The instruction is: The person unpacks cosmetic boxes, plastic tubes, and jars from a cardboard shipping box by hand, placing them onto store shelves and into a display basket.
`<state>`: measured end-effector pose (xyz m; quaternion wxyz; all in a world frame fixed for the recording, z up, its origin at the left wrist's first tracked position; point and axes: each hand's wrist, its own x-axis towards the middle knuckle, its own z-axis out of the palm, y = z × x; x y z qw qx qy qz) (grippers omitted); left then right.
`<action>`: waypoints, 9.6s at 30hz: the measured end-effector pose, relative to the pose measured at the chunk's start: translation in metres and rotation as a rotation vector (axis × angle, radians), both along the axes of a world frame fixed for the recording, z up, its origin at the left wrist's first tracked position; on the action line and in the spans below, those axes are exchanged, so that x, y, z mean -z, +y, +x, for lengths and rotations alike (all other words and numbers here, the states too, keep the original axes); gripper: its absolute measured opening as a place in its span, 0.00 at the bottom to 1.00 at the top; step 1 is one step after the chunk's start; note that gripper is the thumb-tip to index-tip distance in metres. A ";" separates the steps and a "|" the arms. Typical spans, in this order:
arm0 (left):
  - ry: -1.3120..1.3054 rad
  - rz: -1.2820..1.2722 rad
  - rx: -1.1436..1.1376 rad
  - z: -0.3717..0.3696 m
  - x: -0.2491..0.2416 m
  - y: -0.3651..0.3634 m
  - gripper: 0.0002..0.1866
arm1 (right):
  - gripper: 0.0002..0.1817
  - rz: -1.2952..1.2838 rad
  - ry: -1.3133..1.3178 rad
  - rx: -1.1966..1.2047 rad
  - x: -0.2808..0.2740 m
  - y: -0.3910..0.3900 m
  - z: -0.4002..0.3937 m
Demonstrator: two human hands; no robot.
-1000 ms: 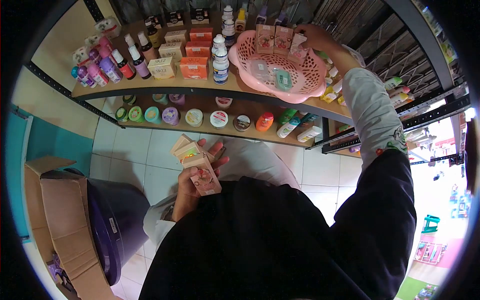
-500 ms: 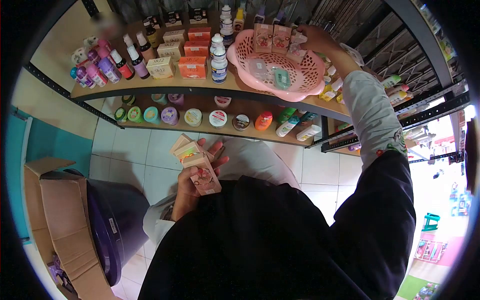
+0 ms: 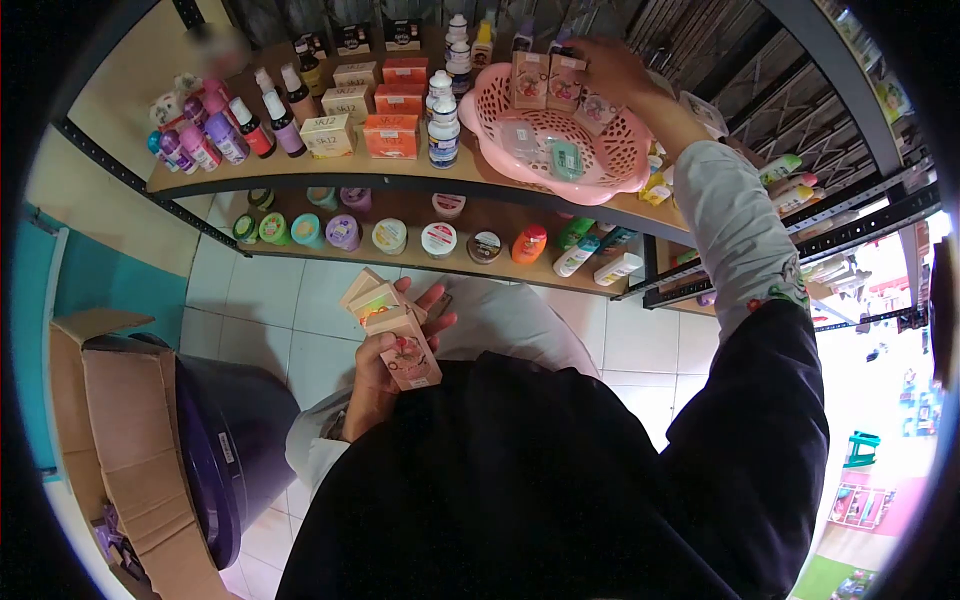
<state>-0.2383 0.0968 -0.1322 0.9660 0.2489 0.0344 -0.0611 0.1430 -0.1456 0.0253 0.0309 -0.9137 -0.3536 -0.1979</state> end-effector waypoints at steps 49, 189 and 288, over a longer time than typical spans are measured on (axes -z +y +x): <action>0.045 0.032 0.008 0.003 -0.002 -0.002 0.44 | 0.39 -0.135 0.004 0.085 0.018 0.019 -0.009; 0.093 0.033 -0.166 0.006 0.024 0.009 0.24 | 0.35 -0.359 0.024 0.397 -0.020 -0.006 -0.058; 0.148 0.593 -0.067 0.007 0.019 0.013 0.37 | 0.24 0.241 0.461 -0.643 0.069 0.112 -0.246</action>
